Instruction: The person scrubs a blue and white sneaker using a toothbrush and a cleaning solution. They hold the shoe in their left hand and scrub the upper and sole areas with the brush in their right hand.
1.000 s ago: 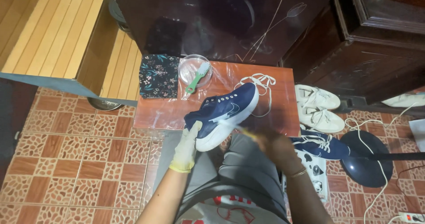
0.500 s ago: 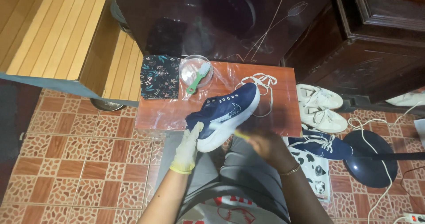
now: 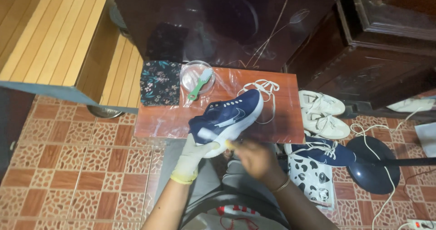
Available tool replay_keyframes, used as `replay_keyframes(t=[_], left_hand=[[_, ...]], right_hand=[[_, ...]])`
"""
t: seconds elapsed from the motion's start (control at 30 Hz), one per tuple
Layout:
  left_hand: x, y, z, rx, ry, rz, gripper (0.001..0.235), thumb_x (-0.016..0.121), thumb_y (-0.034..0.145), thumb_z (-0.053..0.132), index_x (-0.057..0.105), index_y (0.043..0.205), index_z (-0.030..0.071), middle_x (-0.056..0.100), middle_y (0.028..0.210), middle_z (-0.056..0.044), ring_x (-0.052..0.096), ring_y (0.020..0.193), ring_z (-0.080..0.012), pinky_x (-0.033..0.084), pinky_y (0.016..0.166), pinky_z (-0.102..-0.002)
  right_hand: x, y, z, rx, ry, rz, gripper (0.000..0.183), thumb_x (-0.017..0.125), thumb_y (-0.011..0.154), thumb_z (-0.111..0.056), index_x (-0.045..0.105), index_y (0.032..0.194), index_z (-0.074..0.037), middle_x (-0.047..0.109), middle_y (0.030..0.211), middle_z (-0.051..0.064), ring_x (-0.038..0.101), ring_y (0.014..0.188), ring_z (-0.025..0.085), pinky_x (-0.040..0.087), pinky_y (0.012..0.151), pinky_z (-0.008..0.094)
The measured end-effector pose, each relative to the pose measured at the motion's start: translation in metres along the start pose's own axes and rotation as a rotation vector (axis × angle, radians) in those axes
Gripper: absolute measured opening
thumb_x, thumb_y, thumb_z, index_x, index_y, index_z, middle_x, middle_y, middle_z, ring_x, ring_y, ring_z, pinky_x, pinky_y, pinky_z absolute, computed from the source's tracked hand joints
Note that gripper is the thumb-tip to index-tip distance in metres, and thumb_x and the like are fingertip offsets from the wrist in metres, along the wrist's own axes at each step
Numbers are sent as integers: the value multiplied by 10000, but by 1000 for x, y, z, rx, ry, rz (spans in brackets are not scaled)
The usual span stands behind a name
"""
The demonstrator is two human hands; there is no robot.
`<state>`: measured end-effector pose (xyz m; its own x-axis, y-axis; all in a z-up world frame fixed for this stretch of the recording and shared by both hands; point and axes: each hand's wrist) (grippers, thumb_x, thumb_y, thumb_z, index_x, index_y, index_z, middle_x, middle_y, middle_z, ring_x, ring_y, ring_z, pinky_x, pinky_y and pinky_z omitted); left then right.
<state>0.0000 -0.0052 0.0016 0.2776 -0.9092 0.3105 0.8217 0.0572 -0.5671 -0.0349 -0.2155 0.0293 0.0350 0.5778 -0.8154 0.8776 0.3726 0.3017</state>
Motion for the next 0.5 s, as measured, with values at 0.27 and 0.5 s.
replay_keyframes(t=[0.27, 0.5], left_hand=[[-17, -7, -7, 150, -113, -200, 656, 817, 672, -49, 617, 1284, 80, 740, 1173, -122, 693, 1055, -228, 575, 940, -393], [-23, -7, -7, -27, -299, -132, 556, 621, 868, 102, 533, 1417, 100, 660, 1378, -143, 644, 1218, -290, 530, 994, -476]], right_hand=[[27, 2, 14, -60, -84, 7, 467, 621, 1002, -157, 594, 1445, -302, 595, 840, -10, 571, 692, 206, 478, 577, 358], [26, -6, 8, 46, 107, -84, 392, 601, 984, -183, 670, 1352, -298, 693, 1024, -35, 729, 848, 188, 558, 696, 310]])
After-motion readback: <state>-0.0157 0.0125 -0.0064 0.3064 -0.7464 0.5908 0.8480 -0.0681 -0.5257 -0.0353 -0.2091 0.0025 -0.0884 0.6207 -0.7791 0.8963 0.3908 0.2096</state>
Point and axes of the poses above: each hand's wrist, its own y-axis towards the middle knuckle, its own x-axis out of the palm, z = x × y
